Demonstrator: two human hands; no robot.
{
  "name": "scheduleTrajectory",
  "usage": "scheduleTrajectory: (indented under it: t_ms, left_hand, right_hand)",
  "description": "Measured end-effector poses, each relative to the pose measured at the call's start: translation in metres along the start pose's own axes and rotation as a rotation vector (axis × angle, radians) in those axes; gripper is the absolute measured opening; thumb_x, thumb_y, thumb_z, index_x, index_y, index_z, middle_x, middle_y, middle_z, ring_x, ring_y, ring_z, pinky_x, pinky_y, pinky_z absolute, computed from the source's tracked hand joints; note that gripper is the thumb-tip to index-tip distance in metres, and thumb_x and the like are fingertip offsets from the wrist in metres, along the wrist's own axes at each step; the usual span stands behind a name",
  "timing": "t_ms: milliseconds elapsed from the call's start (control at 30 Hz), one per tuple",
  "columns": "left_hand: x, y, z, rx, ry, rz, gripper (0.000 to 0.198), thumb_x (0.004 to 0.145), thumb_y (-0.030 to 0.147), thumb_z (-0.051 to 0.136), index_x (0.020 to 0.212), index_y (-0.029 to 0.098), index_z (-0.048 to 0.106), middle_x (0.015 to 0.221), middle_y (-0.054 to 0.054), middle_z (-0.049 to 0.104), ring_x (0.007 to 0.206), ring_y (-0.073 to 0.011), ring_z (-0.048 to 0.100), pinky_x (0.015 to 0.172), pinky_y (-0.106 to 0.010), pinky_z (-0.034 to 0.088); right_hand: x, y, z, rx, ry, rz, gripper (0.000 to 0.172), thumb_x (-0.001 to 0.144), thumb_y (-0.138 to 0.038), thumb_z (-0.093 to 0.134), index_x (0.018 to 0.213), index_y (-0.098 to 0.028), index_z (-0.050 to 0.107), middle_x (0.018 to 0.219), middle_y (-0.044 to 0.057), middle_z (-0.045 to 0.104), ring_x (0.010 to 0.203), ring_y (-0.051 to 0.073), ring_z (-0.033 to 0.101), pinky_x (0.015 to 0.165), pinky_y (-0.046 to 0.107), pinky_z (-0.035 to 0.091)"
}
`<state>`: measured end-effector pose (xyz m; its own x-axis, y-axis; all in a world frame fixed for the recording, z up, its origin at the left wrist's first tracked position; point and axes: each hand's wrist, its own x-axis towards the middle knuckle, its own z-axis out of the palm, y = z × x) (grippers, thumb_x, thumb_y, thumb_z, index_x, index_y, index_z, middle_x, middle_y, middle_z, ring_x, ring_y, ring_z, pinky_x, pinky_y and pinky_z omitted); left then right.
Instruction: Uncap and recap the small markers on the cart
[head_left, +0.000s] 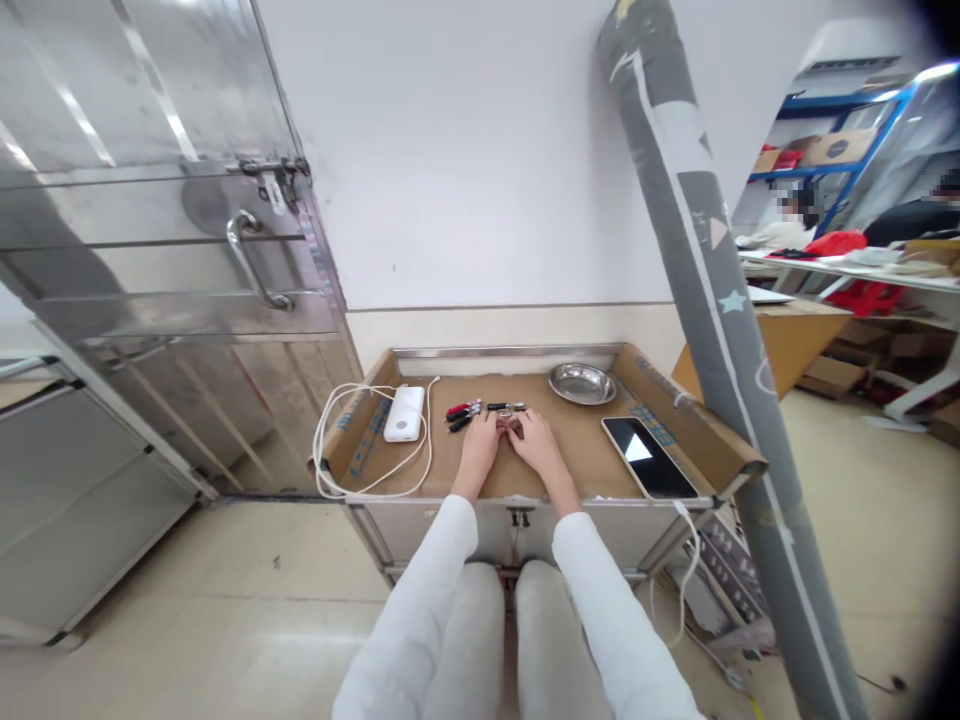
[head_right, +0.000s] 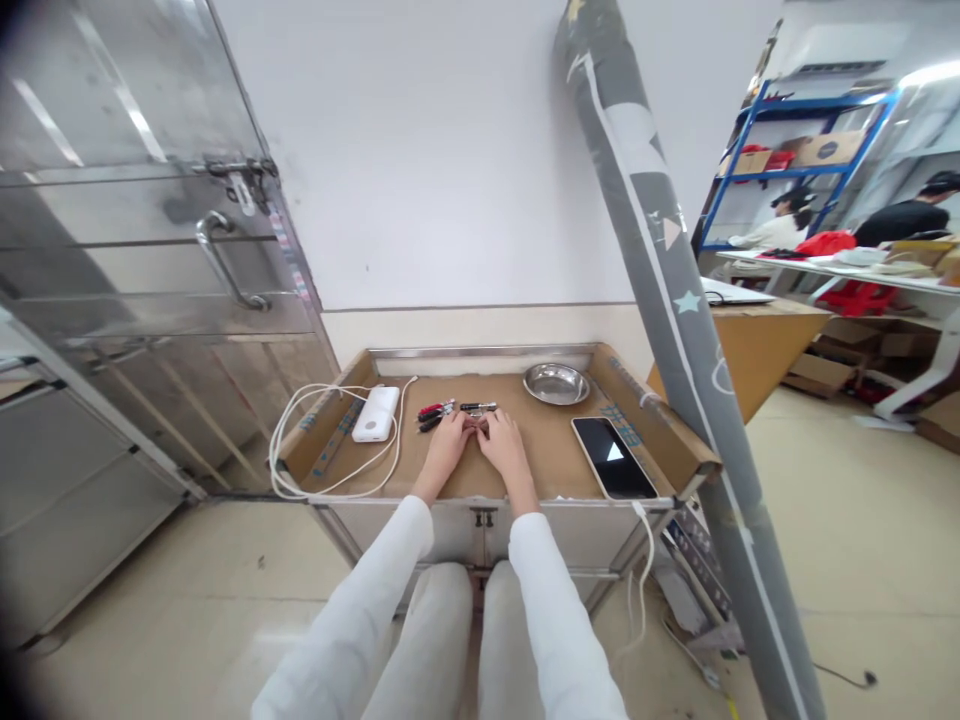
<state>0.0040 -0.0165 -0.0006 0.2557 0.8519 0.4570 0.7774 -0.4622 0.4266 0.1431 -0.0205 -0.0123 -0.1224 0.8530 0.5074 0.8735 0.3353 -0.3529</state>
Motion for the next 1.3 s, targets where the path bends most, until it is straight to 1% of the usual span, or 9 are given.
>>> scheduleTrajectory:
  t_ms: [100,233,500,633,900,1033,1167,1233,1300]
  left_hand:
    - [-0.004,-0.003,0.004,-0.005,0.077,-0.089,0.007,0.087,0.016,0.053,0.094,0.014,0.055,0.1,-0.01,0.058,0.101,-0.0218,0.056,0.091,-0.039,0.045]
    - [-0.007,-0.008,0.01,-0.067,0.143,-0.172,0.006,0.088,0.015,0.05,0.09,0.013,0.056,0.1,-0.01,0.055,0.096,-0.0195,0.057,0.089,-0.038,0.047]
    - [-0.002,-0.007,0.009,-0.134,0.05,-0.12,0.007,0.088,0.014,0.051,0.084,0.015,0.056,0.098,-0.009,0.057,0.096,-0.0204,0.058,0.087,-0.037,0.049]
    - [0.001,-0.007,0.007,-0.195,0.043,-0.112,0.007,0.087,0.011,0.052,0.083,0.015,0.057,0.094,-0.008,0.058,0.091,-0.0189,0.06,0.087,-0.036,0.049]
    - [0.006,-0.01,0.009,-0.323,0.023,0.004,0.015,0.086,0.006,0.045,0.087,0.017,0.055,0.093,-0.006,0.059,0.088,-0.0163,0.06,0.085,-0.034,0.05]
    - [0.004,-0.009,0.011,-0.226,0.033,0.062,0.024,0.086,0.005,0.038,0.101,0.016,0.054,0.106,-0.01,0.059,0.102,-0.0179,0.058,0.092,-0.035,0.047]
    - [0.0,-0.006,0.011,-0.037,0.006,0.094,0.039,0.088,0.01,0.038,0.125,0.016,0.045,0.133,-0.014,0.049,0.128,-0.0215,0.042,0.105,-0.04,0.035]
    - [-0.001,-0.004,0.01,0.021,-0.024,0.1,0.039,0.09,0.015,0.039,0.128,0.019,0.043,0.135,-0.012,0.049,0.129,-0.0221,0.041,0.106,-0.042,0.032]
    - [-0.002,-0.003,0.009,0.065,-0.045,0.094,0.034,0.092,0.023,0.042,0.125,0.02,0.047,0.129,-0.011,0.053,0.124,-0.0236,0.044,0.103,-0.043,0.034]
  right_hand:
    - [0.0,0.002,0.002,-0.033,0.02,0.016,0.011,0.085,-0.024,0.05,0.088,-0.02,0.059,0.093,0.008,0.06,0.09,0.022,0.053,0.081,0.033,0.039]
    - [0.001,0.006,0.005,-0.027,0.007,0.005,0.013,0.087,-0.024,0.047,0.085,-0.021,0.059,0.09,0.007,0.059,0.089,0.022,0.053,0.08,0.033,0.039]
    - [0.001,0.008,0.003,0.068,-0.006,-0.037,0.014,0.088,-0.021,0.045,0.086,-0.021,0.059,0.091,0.007,0.062,0.089,0.022,0.054,0.081,0.033,0.04]
    - [0.002,0.006,0.0,0.124,-0.006,-0.048,0.016,0.089,-0.02,0.044,0.086,-0.021,0.059,0.092,0.007,0.063,0.09,0.022,0.055,0.082,0.033,0.041]
    - [0.002,0.003,-0.002,0.158,-0.007,-0.091,0.018,0.088,-0.019,0.044,0.095,-0.021,0.06,0.096,0.007,0.064,0.092,0.021,0.057,0.084,0.034,0.044]
    - [0.002,0.003,-0.002,0.121,0.009,-0.034,0.02,0.089,-0.02,0.042,0.093,-0.021,0.061,0.096,0.007,0.065,0.09,0.021,0.057,0.083,0.033,0.043]
    - [0.0,0.003,-0.004,0.019,0.077,0.035,0.023,0.092,-0.023,0.039,0.095,-0.02,0.061,0.094,0.009,0.066,0.089,0.022,0.057,0.081,0.033,0.04]
    - [-0.001,0.003,-0.005,-0.016,0.113,0.053,0.024,0.092,-0.024,0.038,0.097,-0.02,0.06,0.095,0.009,0.066,0.088,0.022,0.057,0.08,0.033,0.038]
    - [-0.001,0.003,-0.005,-0.035,0.137,0.071,0.024,0.093,-0.024,0.037,0.097,-0.019,0.059,0.094,0.009,0.066,0.088,0.022,0.057,0.08,0.033,0.038]
